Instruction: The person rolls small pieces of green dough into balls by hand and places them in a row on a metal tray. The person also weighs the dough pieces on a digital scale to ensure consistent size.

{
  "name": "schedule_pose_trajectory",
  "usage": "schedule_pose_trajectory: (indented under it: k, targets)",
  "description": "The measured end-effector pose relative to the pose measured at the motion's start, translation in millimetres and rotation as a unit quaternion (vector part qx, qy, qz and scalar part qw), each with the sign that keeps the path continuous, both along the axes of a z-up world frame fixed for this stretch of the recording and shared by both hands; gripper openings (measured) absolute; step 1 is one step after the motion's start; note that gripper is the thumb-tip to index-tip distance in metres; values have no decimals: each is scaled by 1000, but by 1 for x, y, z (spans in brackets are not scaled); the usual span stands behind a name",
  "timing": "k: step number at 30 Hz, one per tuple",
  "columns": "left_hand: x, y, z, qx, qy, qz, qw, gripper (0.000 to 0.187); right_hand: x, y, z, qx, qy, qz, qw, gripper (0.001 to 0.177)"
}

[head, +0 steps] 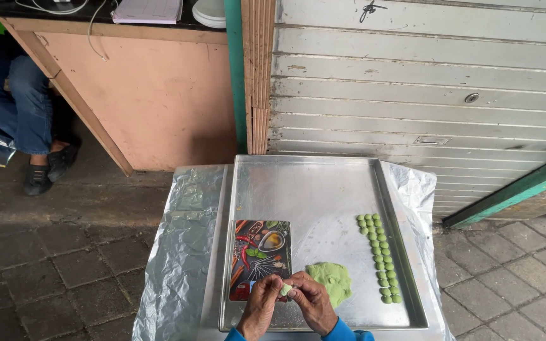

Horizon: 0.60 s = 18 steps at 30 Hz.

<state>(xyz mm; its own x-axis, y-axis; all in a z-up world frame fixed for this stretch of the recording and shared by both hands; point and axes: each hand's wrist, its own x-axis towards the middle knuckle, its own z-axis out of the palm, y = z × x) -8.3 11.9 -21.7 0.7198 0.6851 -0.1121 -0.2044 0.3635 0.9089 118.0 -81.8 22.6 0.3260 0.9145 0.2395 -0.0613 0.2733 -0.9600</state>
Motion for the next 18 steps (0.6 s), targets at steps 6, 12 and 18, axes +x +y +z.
schedule_pose_trajectory:
  k: [6, 12, 18]
  targets:
    - [12, -14, -11, -148, -82, 44, 985, 41, 4, 0, 2, 6, -22, -41, 999, 25]
    - [11, -11, -28, -158, -83, 72, 981, 30, 16, -4, -15, -15, 39, -60, 997, 17]
    - [14, -8, -16, -67, -51, 11, 996, 38, 23, -12, -27, 36, 52, 27, 998, 35]
